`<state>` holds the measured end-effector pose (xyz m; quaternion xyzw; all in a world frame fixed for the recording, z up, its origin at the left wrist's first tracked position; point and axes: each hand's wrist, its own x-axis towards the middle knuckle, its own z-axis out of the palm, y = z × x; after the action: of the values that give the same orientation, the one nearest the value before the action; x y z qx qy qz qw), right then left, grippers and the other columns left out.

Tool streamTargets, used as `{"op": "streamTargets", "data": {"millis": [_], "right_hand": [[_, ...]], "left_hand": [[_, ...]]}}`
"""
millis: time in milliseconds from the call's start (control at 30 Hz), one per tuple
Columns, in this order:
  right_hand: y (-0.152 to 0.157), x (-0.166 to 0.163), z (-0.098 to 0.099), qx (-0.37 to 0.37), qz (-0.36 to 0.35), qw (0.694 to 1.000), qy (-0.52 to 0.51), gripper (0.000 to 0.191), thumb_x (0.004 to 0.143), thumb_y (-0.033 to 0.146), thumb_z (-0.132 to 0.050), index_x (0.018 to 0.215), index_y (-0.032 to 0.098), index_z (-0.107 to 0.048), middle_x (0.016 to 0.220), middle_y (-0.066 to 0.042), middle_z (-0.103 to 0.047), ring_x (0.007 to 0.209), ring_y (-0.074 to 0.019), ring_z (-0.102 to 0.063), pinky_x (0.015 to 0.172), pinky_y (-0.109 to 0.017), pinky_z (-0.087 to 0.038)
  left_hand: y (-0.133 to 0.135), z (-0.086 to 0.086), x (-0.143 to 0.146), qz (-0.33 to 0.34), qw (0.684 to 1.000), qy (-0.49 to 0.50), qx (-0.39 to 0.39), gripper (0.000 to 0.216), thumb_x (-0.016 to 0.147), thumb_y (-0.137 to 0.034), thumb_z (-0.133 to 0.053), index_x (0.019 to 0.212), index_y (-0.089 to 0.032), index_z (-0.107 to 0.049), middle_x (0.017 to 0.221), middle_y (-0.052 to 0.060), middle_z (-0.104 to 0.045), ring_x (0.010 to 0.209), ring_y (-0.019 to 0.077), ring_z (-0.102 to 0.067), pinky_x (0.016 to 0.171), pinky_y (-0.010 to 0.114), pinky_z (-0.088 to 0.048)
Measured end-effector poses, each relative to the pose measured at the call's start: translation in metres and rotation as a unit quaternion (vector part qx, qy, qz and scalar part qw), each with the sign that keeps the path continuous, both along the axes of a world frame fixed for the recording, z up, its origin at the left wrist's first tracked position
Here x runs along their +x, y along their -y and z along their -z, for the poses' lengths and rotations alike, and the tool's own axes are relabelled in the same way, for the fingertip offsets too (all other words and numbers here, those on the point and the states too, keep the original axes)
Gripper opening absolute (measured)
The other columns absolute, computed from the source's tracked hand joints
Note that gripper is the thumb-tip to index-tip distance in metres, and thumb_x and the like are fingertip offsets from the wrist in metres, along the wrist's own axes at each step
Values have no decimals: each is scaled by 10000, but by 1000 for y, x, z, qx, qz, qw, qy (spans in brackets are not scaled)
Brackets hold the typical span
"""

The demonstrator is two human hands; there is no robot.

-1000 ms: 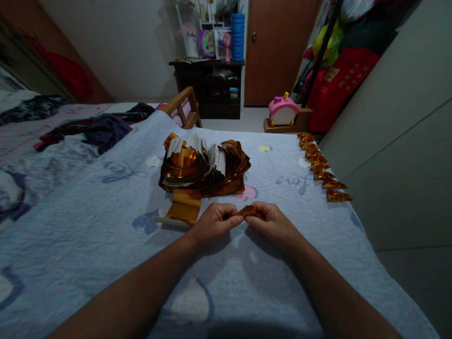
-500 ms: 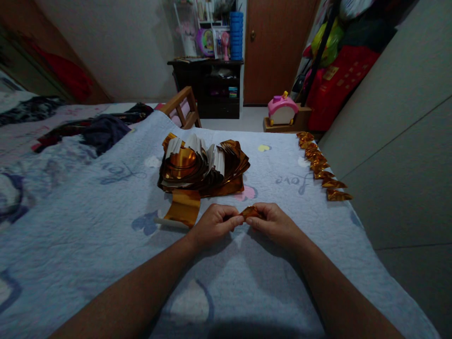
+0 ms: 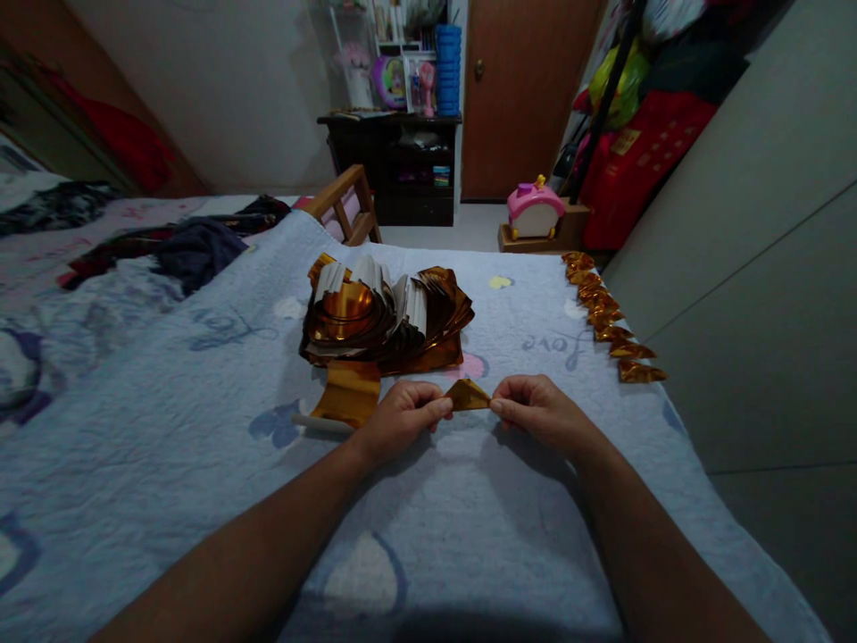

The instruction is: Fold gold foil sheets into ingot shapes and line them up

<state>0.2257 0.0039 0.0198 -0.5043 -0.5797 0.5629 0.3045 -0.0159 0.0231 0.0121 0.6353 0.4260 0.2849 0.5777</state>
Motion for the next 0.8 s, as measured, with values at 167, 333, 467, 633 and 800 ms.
{"op": "streamTargets", "data": {"millis": [167,333,467,633,800], "right_hand": [[-4,12,1,21,69,997,-20,319,810,455,-682,677,190,-564,565,41,-503,501,-87,-396,480,-233,-295],[-2,-12,4,29,29,996,-84,331,762,413,-743,983,195,-625,795,17,-594,620,-109,-508,563,-248,-403],[2,-34,7,52,-11,997,-63,239,794,386,-699,888,175,-640,799,-3,-613,701,-131,-530,646,-272,-416],[3,-37,8,89,-1,996,-16,208,845,359,-611,762,175,-663,693,1,-599,661,-135,-506,631,-277,-388],[1,-27,9,86,15,996,-12,227,855,375,-597,770,185,-686,710,-18,-628,666,-150,-527,614,-279,-393]], "left_hand": [[-1,1,-2,-27,1000,12,-4,357,829,-465,-650,655,-154,-637,548,-33,-489,521,96,-382,549,238,-296],[0,5,2,18,1000,-11,16,385,833,-450,-636,590,-162,-560,544,-33,-485,522,95,-390,541,234,-300],[1,6,6,27,998,-43,37,372,836,-430,-625,590,-159,-559,538,-40,-474,517,91,-389,519,227,-285],[2,6,5,43,996,-61,54,349,845,-394,-612,598,-148,-587,553,-32,-500,532,93,-417,528,223,-303],[1,4,3,53,996,-52,55,374,863,-403,-598,590,-146,-599,542,-31,-494,521,91,-412,524,223,-301]]}}
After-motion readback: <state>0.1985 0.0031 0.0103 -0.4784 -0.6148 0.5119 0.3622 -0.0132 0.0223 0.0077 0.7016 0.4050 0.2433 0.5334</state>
